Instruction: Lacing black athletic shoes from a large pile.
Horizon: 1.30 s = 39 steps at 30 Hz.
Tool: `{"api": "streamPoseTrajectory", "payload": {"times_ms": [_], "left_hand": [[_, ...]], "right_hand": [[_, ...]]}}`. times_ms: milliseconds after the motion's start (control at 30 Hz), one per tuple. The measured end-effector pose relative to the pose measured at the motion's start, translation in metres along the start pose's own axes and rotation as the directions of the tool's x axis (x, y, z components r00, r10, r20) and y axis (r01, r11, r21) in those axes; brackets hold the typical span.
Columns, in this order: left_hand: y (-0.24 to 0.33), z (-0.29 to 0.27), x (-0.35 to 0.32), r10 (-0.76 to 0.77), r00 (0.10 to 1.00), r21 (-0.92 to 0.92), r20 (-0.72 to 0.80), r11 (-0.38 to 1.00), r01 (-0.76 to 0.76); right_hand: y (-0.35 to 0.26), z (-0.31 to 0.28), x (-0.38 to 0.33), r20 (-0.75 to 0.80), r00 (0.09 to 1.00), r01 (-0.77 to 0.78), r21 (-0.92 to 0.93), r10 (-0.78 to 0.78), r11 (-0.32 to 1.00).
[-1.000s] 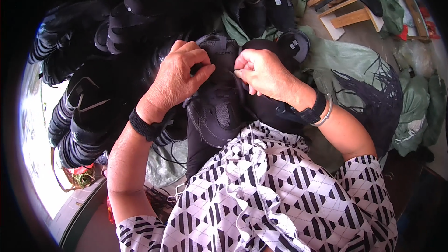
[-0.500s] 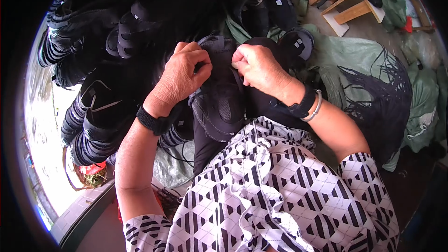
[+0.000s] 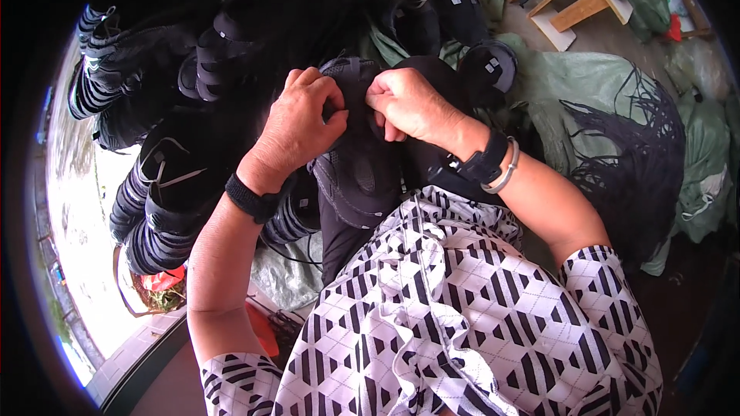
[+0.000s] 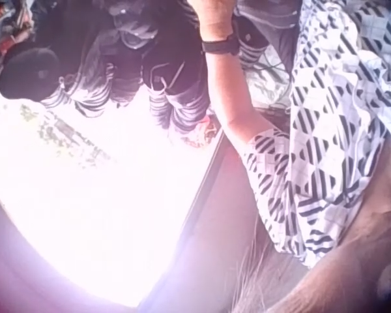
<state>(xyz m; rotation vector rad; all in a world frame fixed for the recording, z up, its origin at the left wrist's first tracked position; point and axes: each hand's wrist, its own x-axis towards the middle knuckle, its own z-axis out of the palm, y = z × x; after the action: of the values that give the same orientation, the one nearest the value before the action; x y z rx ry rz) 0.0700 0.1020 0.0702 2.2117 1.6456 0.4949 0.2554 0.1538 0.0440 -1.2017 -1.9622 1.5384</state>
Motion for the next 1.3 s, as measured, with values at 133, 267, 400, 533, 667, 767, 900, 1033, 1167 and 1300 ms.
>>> {"api": "streamPoseTrajectory", "payload": {"times_ms": [133, 267, 400, 533, 667, 767, 900, 1033, 1167, 1300], "left_hand": [[0.01, 0.006, -0.003, -0.093, 0.993, -0.037, -0.076, 0.995, 0.09], [0.022, 0.015, -0.001, 0.073, 0.974, 0.291, -0.216, 0.957, -0.007], [0.026, 0.014, 0.003, 0.198, 0.978, 0.51, -0.066, 0.849, -0.137], [0.02, 0.002, 0.002, 0.307, 0.948, 0.367, -0.088, 0.894, -0.256], [0.023, -0.024, -0.019, 0.156, 0.954, 0.243, -0.255, 0.966, -0.093], [0.006, -0.007, -0.041, -0.484, 0.866, -0.587, 0.124, 0.667, 0.458], [0.023, -0.01, -0.029, -0.484, 0.832, -0.62, 0.271, 0.573, 0.536], [0.02, -0.002, -0.022, -0.383, 0.9, -0.439, 0.209, 0.786, 0.436], [-0.002, -0.013, -0.044, -0.632, 0.775, -0.999, 0.001, 0.031, 0.026], [-0.066, -0.058, -0.091, -0.542, 0.831, -0.882, -0.123, -0.324, -0.341]], "right_hand": [[-0.006, -0.008, 0.003, 0.182, 0.968, -0.204, 0.171, 0.172, 0.964], [-0.007, -0.011, 0.005, 0.16, 0.977, -0.156, 0.088, 0.14, 0.984], [-0.008, -0.011, 0.007, 0.148, 0.975, -0.181, 0.107, 0.164, 0.978], [0.007, -0.015, 0.01, -0.069, 0.995, 0.073, 0.001, -0.073, 0.997], [0.011, -0.049, 0.004, -0.418, 0.882, 0.258, 0.038, -0.219, 0.965], [-0.001, -0.052, -0.012, -0.088, 0.992, -0.091, -0.006, 0.09, 0.996], [-0.018, -0.024, -0.025, 0.058, 0.994, 0.111, -0.536, -0.094, 0.837], [-0.002, -0.011, -0.022, 0.021, 0.987, 0.152, -0.477, -0.162, 0.866], [0.012, -0.049, -0.023, 0.249, 0.956, 0.172, -0.05, -0.155, 0.984], [0.013, -0.086, -0.042, 0.118, 0.989, 0.022, 0.482, -0.09, 0.876]]}}
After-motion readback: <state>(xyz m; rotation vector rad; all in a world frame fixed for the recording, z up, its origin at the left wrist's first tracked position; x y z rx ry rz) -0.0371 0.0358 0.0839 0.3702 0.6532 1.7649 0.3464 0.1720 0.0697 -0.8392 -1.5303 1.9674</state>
